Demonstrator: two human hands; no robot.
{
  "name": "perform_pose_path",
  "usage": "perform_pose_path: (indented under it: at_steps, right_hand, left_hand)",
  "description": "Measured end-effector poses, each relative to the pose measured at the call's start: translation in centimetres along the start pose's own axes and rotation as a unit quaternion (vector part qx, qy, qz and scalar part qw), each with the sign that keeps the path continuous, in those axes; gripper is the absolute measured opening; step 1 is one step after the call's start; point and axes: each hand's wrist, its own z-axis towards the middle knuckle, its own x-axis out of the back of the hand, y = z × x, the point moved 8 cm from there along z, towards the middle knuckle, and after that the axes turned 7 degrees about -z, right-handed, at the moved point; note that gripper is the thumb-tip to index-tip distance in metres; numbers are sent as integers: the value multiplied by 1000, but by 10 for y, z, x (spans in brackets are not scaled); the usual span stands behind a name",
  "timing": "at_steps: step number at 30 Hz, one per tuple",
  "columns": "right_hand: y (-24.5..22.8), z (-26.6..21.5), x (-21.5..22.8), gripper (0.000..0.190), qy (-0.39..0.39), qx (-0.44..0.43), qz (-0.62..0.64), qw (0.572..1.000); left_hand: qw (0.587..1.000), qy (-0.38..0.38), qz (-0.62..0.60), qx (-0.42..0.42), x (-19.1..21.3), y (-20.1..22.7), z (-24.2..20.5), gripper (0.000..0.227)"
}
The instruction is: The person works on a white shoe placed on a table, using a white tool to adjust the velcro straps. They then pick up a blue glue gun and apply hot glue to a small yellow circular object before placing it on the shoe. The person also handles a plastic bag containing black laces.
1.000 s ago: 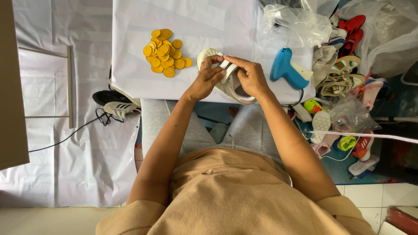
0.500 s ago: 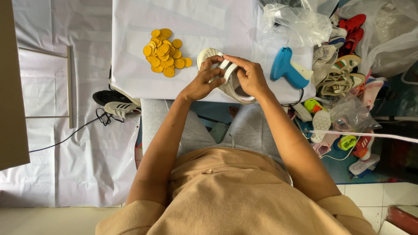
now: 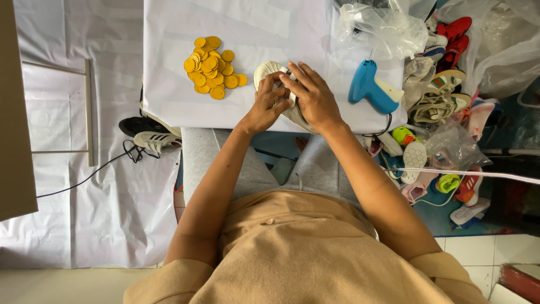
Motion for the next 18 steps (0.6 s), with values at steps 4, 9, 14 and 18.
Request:
perform_pose_path:
  at_steps: [4,9,14,18]
  right_hand:
    - [1,-3,-1,54,1,7,-14,1000]
    - [3,-3,-3,57,2,8,24,1000]
    - [7,-6,-7,59,0,3,20,1000]
    - [7,-5,-5,60,-2,-3,21,1000]
  left_hand:
    - [1000,21,8,-5,-2,-7,1,18]
    - [999,35,16,-16,-2,-13,2,20]
    - [999,31,25,-18,-2,1,-3,14]
    - [998,33,39,-25,-4,1,-4,13]
